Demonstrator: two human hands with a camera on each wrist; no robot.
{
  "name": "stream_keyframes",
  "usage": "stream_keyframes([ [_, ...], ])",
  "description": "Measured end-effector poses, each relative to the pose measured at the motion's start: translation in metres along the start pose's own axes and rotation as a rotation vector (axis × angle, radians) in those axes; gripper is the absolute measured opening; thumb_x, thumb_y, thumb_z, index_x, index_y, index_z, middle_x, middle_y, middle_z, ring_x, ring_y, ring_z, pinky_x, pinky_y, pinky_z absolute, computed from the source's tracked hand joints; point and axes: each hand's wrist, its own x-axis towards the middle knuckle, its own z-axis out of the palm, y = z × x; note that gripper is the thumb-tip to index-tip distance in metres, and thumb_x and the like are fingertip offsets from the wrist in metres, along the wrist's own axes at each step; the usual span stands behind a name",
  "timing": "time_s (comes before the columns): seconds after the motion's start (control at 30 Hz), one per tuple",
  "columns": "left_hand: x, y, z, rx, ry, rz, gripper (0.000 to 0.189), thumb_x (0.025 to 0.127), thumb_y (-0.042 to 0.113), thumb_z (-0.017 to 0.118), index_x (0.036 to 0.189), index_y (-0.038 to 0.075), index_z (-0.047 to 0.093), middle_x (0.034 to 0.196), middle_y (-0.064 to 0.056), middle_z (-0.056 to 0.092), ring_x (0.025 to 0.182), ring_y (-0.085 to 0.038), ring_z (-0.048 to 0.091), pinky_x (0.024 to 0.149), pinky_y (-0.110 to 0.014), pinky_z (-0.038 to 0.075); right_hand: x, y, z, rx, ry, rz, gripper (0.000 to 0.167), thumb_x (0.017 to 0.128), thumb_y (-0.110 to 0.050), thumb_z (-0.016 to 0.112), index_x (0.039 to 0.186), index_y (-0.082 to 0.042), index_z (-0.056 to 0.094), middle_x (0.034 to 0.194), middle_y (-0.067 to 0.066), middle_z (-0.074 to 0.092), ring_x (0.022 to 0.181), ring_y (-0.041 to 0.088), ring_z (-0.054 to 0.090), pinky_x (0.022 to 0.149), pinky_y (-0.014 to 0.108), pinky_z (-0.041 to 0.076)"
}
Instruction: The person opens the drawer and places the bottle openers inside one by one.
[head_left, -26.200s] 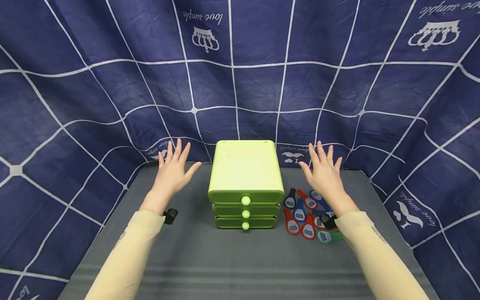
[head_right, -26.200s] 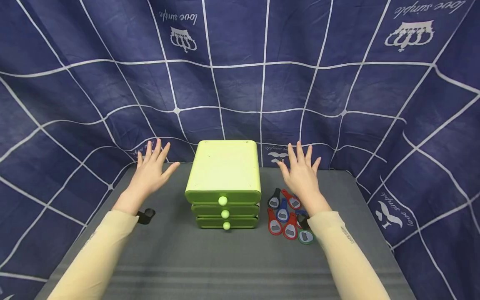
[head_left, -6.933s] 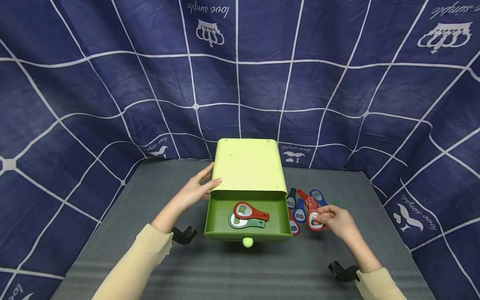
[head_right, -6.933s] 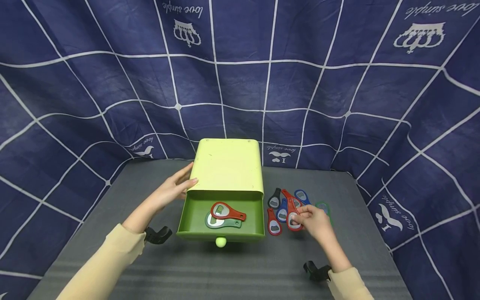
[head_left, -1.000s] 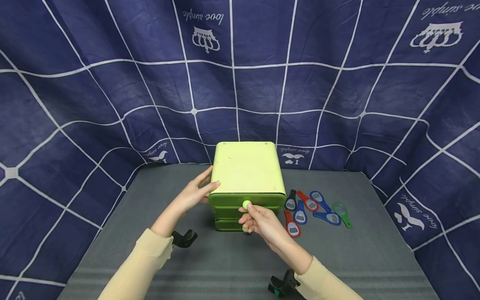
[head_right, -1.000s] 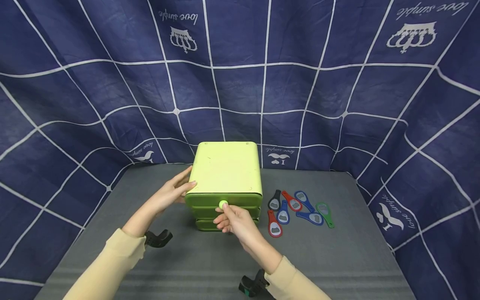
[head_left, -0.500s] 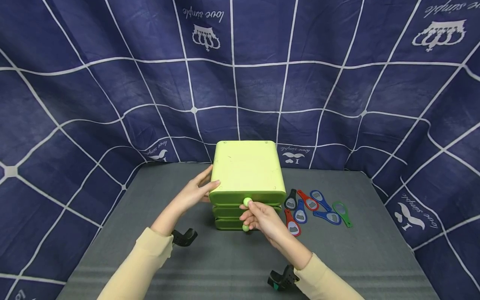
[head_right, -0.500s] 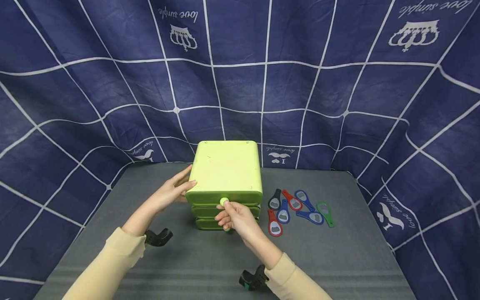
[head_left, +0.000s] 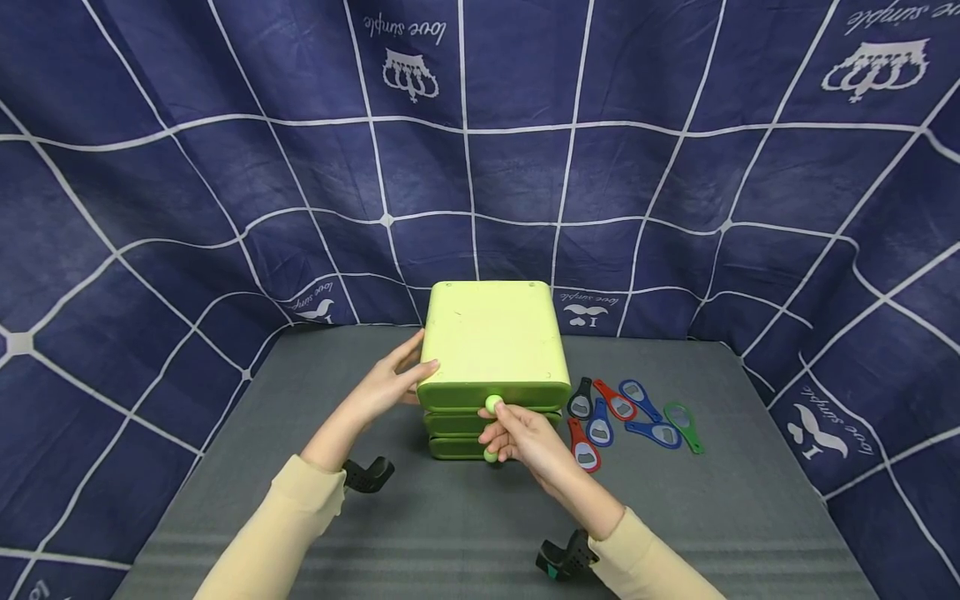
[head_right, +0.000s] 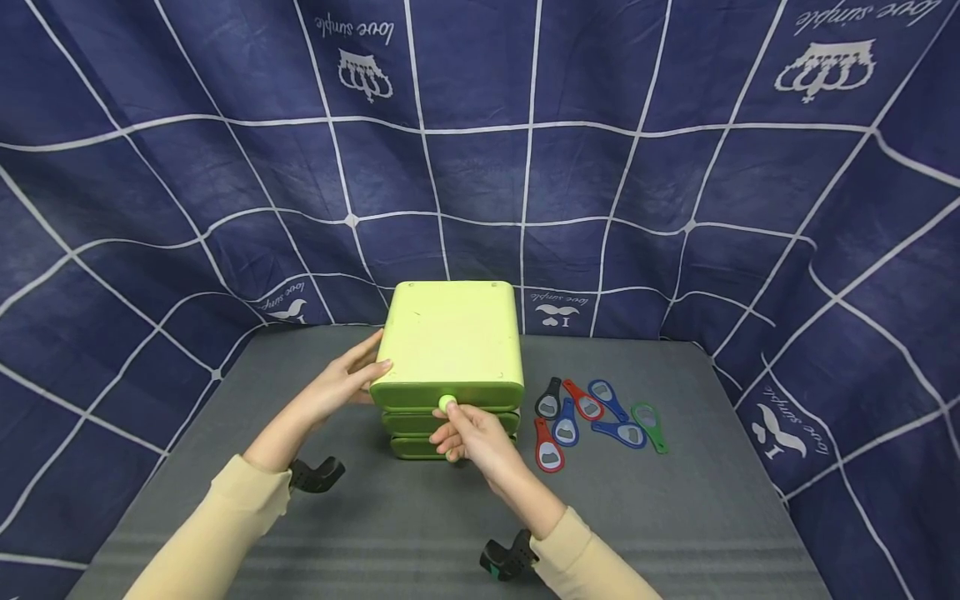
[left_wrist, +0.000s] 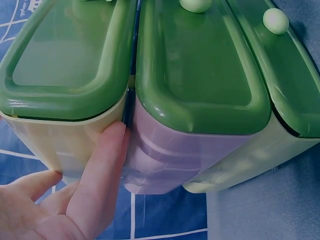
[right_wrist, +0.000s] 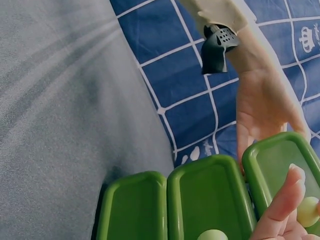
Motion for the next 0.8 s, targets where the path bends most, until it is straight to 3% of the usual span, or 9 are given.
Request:
stream_keyframes([
  [0.4,-0.001,0.001,-0.001,0.001,0.002,-0.001,0.082,0.098,0.043,0.059,0.16,0.022,0.01,0.163,-0.02,0.019,0.103,-0.03,0.068,0.088,-0.044,0.058,-0.004,0.028,0.001,-0.03,-0.068,0.065,0.051,0.106,-0.034,0.043,0.128,0.01,0.056,0.081,-0.005,0.066,0.072,0.006,0.062,0.065,0.02,0.052],
  [0.8,0.0,0.001,0.0,-0.009,0.008,-0.009,0.081,0.098,0.042,0.059,0.16,0.023,0.011,0.163,-0.021,0.017,0.105,-0.033,0.067,0.087,-0.043,0.059,0.007,0.055,-0.001,0.044,0.037,0.122,0.062,0.104,-0.044,0.045,0.13,0.012,0.054,0.077,-0.008,0.066,0.068,0.002,0.061,0.062,0.017,0.05],
])
